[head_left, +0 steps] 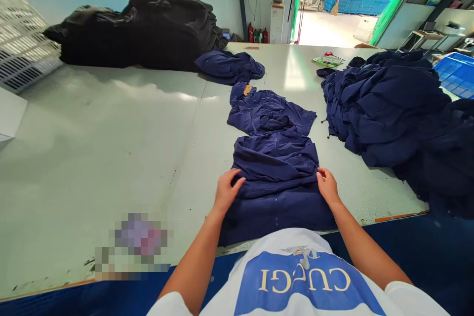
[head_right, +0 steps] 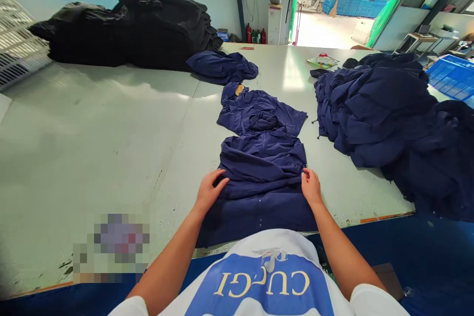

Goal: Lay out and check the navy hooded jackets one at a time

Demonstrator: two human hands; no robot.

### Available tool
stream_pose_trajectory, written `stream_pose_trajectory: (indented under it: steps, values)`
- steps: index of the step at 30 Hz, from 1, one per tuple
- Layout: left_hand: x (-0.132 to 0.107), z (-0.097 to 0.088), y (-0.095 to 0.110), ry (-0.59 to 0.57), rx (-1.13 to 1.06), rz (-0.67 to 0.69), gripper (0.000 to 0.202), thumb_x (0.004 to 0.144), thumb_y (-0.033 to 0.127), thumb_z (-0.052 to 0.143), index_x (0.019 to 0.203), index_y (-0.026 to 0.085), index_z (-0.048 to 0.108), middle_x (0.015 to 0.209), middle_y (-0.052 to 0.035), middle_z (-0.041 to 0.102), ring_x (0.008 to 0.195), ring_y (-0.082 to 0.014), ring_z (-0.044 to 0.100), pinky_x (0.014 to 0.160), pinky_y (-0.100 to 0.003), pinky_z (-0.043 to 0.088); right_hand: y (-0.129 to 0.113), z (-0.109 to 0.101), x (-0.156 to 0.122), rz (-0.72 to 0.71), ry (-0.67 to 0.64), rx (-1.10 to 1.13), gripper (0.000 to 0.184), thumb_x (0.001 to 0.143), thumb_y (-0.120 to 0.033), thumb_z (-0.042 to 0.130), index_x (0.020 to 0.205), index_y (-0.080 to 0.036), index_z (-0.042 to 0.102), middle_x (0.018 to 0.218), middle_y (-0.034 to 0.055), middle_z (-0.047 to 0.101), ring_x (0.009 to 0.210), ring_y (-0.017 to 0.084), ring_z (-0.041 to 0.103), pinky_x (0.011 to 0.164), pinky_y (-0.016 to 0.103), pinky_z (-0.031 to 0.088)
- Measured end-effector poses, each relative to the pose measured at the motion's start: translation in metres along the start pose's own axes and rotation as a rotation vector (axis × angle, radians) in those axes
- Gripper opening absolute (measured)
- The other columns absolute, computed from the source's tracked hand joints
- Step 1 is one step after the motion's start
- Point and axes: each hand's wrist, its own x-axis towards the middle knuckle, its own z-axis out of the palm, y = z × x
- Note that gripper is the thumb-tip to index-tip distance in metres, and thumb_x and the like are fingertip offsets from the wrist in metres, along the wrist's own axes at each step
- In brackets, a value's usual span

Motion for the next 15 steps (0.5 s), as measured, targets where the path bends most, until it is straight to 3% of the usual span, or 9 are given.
stream_pose_trajectory:
  steps: [2,5,8,11,15]
  values:
    - [0.015,0.002,-0.012,0.123,0.017,-0.232,0.06,0.082,0.04,0.069,0.135,0.014,0.055,0.143,-0.0184,0.056,0.132,-0.0296,0.053,0.115,-0.047,0.037,0.0,0.003,0.003,0.064,-0.002,-0.043,0.064,0.087,-0.054,0.052,0.133,-0.01,0.055,0.133,0.0219,0.06,0.114,0.03,0.062,0.1,0.046,0.05]
    - [0.036,0.009,-0.01,0.096,-0.046,-0.503,0.085,0.075,0.041,0.076,0.145,0.009,0.04,0.148,-0.0235,0.049,0.136,-0.0319,0.05,0.112,-0.044,0.04,-0.015,0.02,0.004,0.161,-0.104,-0.17,0.097,0.075,-0.056,0.07,0.149,-0.005,0.035,0.149,0.0277,0.044,0.135,0.036,0.048,0.111,0.047,0.04]
    - [0.042,0.022,0.01,0.0,-0.094,-0.568,0.072,0.071,0.035,0.077,0.135,0.011,0.053,0.133,-0.0204,0.063,0.127,-0.034,0.058,0.106,-0.045,0.046,-0.032,0.033,0.003,0.294,-0.197,-0.262,0.11,0.066,-0.038,0.081,0.154,-0.003,0.026,0.15,0.03,0.041,0.137,0.04,0.045,0.112,0.048,0.038]
    - [0.034,0.03,0.034,-0.064,-0.182,-0.494,0.05,0.071,0.035,0.073,0.116,0.014,0.066,0.11,-0.0125,0.075,0.106,-0.031,0.07,0.093,-0.043,0.055,-0.038,0.031,0.007,0.349,-0.262,-0.141,0.092,0.066,-0.024,0.077,0.15,-0.012,0.04,0.139,0.0246,0.055,0.124,0.037,0.057,0.104,0.046,0.044]
    - [0.027,0.023,0.081,-0.025,-0.508,-0.425,0.055,0.064,0.041,0.075,0.114,0.019,0.069,0.092,-0.003,0.077,0.089,-0.0263,0.074,0.081,-0.039,0.061,-0.03,0.0,0.019,0.296,-0.25,0.029,0.055,0.076,-0.032,0.069,0.129,-0.022,0.063,0.109,0.0085,0.074,0.105,0.028,0.066,0.091,0.039,0.052]
